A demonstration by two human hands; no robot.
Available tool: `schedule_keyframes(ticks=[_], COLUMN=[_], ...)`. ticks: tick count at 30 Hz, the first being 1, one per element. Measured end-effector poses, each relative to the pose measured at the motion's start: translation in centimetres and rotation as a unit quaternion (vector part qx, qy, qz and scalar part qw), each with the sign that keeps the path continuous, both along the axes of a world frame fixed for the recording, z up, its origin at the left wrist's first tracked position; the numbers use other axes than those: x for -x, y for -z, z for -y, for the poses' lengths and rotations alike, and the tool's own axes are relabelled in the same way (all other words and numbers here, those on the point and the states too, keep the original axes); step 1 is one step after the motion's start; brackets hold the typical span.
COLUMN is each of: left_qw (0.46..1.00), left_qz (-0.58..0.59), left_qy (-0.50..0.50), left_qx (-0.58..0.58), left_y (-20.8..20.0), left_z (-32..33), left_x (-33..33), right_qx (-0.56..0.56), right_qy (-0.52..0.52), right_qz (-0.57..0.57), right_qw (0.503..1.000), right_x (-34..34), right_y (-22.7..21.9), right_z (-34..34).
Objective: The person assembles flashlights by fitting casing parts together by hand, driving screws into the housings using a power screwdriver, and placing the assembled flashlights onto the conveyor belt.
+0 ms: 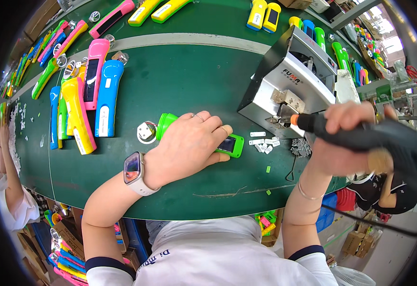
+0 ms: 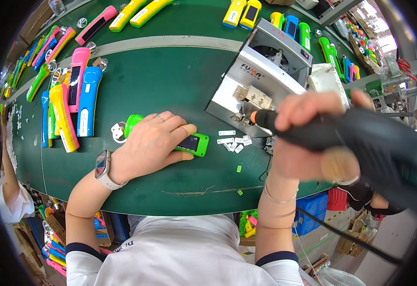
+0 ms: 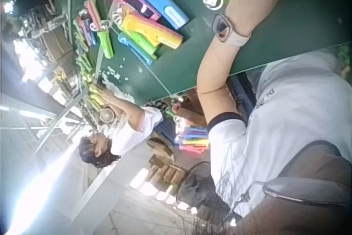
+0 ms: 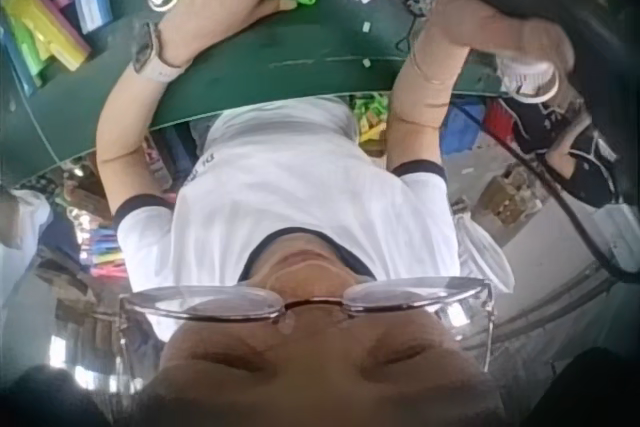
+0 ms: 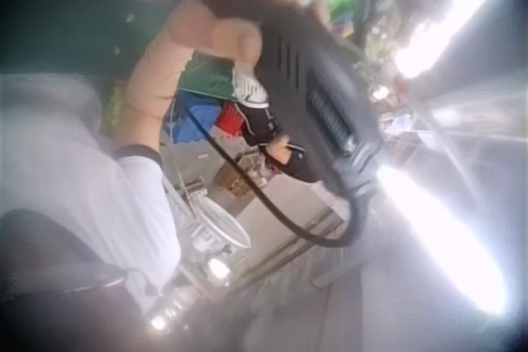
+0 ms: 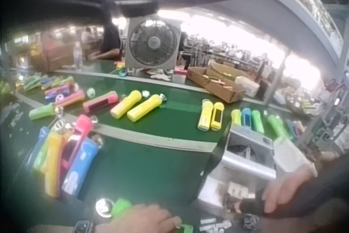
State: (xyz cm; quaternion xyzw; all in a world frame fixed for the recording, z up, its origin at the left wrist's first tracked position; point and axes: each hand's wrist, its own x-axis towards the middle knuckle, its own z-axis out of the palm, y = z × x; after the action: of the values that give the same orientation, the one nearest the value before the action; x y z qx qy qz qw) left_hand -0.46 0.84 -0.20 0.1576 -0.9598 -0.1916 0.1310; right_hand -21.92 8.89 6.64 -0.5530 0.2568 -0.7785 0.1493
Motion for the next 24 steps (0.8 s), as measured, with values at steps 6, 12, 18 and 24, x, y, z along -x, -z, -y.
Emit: schedule_keyframes(ticks=[6,12,18,24], left_qw=[1.000,1.000,1.000,1.000], left_qz=[-0.017,0.016,0.012,0.003], left_qy=[-0.018,-0.014,-0.016,-0.015], left_qx=[0.005,-0.002,-0.009,-0.005], left_y=[0.1,-0.3,-0.1,-0.3], left_z=[-0.3,-0.3,-0.3,-0.2], left_x=[0.0,0.0,0.0,0.0], right_qx=[-0.184,-0.081,-0.202,-0.230], right_qy=[0.100,-0.089,-0.035,-0.133], right_qz=[0.017,0.057,0.060,0.000], right_qw=[0.978,0.991,0.977,0.964], right_x=[0.8,-2.6,-4.0,-4.2], right_y=[-0.6,2.0,3.5,4.5], right_z=[2.2,0.3,0.5,1.0])
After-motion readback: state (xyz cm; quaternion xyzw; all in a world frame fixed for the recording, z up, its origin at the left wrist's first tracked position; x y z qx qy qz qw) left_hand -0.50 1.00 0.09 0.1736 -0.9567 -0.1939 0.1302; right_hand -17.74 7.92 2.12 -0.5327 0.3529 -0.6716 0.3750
